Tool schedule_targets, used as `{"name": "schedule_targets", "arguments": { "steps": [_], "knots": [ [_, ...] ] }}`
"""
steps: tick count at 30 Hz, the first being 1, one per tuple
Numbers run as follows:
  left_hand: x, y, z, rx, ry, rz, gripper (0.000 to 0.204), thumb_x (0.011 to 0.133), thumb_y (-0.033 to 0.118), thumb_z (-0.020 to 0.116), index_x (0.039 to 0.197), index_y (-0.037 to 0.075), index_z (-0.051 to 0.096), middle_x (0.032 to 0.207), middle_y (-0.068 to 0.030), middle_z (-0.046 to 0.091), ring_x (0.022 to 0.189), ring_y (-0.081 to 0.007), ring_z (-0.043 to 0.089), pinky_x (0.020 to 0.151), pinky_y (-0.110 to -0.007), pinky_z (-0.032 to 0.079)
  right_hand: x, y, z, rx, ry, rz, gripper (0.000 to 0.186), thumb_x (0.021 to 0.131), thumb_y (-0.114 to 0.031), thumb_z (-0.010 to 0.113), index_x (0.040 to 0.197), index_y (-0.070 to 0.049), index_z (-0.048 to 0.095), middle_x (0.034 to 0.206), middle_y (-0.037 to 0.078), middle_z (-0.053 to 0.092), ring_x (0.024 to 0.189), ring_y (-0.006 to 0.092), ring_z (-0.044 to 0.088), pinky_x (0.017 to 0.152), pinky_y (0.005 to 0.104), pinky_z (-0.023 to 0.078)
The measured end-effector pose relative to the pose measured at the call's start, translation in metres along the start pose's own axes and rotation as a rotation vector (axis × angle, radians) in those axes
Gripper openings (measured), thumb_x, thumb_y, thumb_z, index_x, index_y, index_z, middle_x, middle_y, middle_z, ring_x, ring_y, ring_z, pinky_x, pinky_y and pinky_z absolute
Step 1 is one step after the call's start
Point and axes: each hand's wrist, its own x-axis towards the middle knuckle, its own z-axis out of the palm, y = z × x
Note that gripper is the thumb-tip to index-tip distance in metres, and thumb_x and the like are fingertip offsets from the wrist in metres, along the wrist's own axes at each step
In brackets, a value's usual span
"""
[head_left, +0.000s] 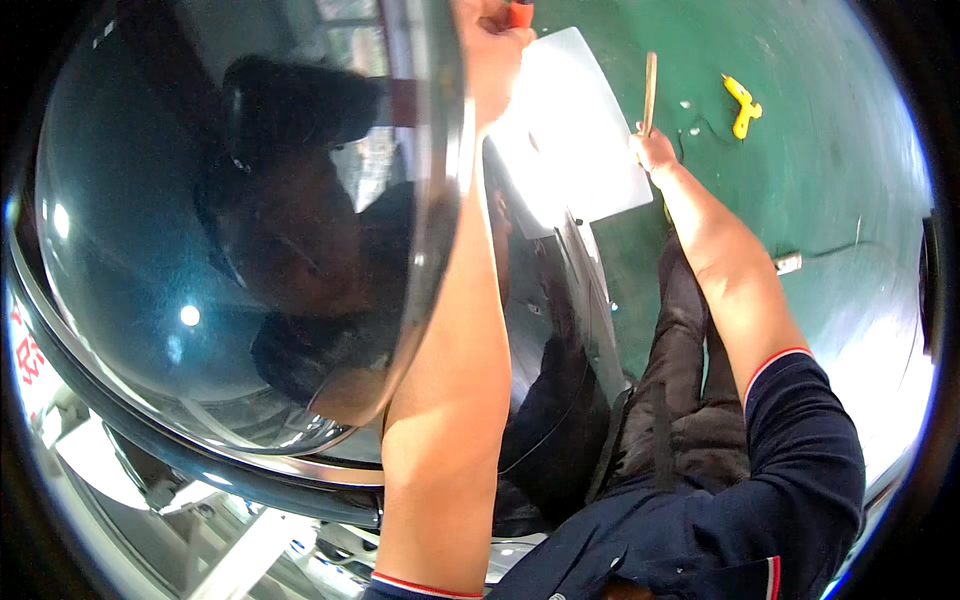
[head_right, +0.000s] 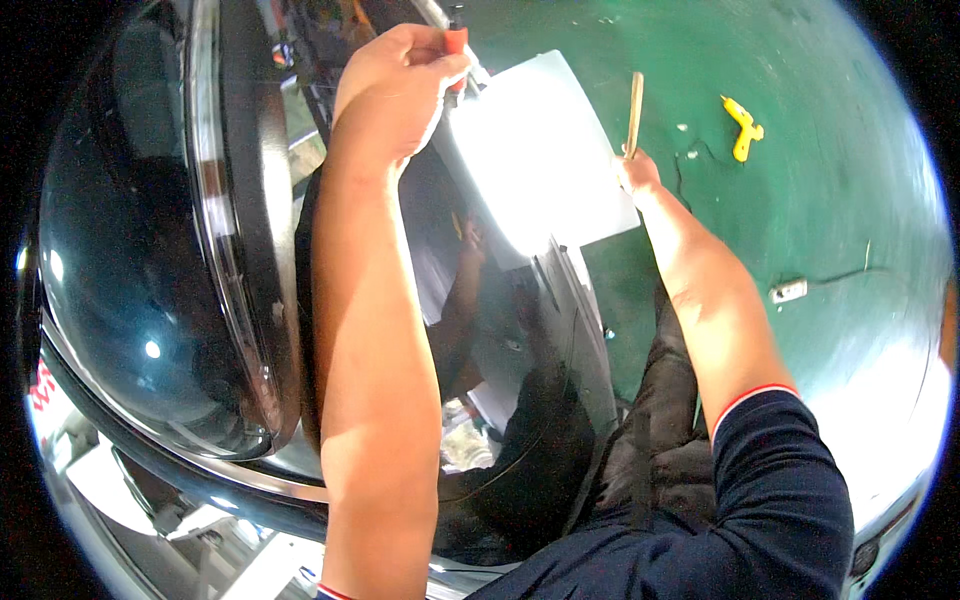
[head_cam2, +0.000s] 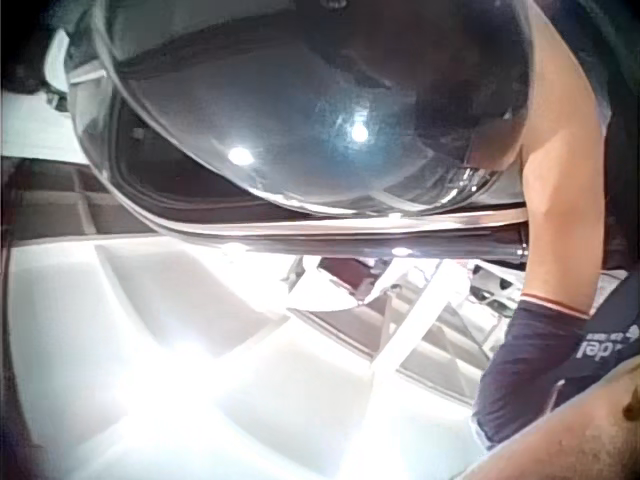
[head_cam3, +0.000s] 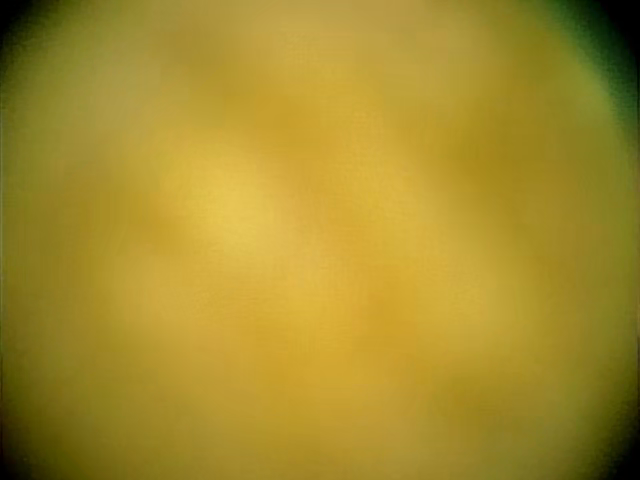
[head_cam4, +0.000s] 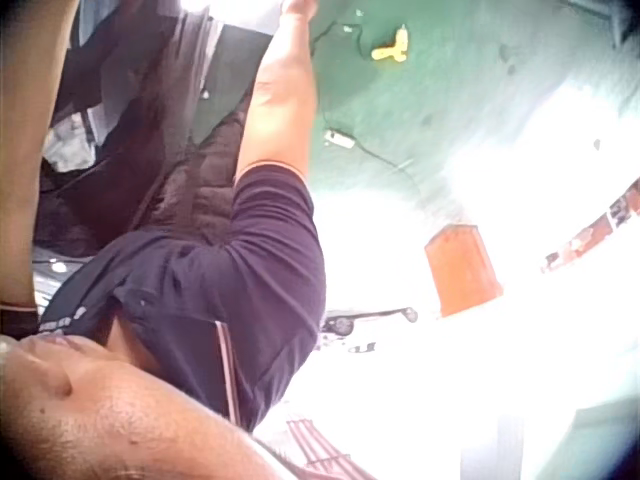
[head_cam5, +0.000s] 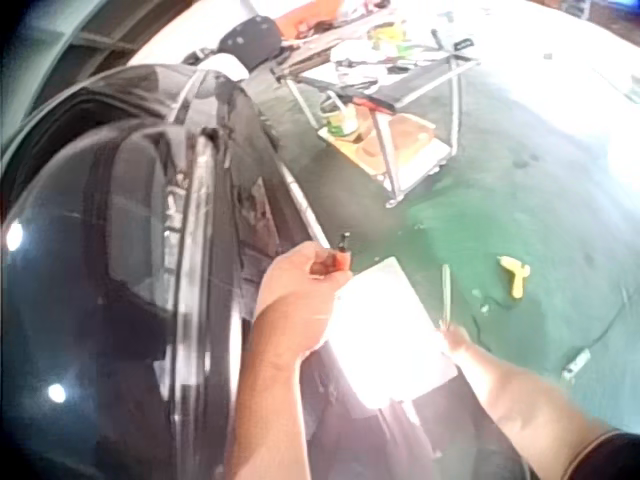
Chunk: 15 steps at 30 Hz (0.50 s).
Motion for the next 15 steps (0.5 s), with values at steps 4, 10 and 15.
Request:
{"name": "schedule_targets", "arguments": {
  "steps": [4,10,15],
  "knots": [
    [0.008,-0.034,-0.005,-0.098,-0.093,-0.047,0.026,0.090,0.013,0.076,0.111,0.000,0.071,0.095,-0.0055,0.075,0.086,-0.0103,0.067,0.076,-0.026,0.047,-0.070,-0.017,-0.032,-0.032,0.154,-0.013,0.053,0.091,-0.013,0.062,0.141,0.002,0.052,0.098,0.011,0.067,0.066,0.0161,0.066,0.059,0.0312,0.055],
    [0.002,-0.031,0.018,0.142,-0.356,-0.034,0.029,0.088,0.022,0.078,0.114,0.007,0.076,0.092,0.0013,0.074,0.077,-0.0090,0.053,0.076,-0.025,0.042,-0.165,0.031,-0.182,-0.288,0.206,-0.043,0.024,0.087,-0.024,0.066,0.093,-0.001,0.071,0.074,0.007,0.065,0.064,0.0181,0.060,0.056,0.0355,0.048],
    [-0.001,-0.070,0.024,0.213,-0.524,-0.138,0.013,0.089,0.018,0.074,0.096,0.007,0.076,0.090,-0.0017,0.073,0.090,-0.0124,0.057,0.088,-0.029,0.042,-0.275,0.036,-0.209,-0.196,0.242,0.323,0.036,0.088,-0.039,0.064,0.082,-0.003,0.068,0.069,0.004,0.060,0.060,0.0157,0.052,0.054,0.0352,0.036]
  ]
}}
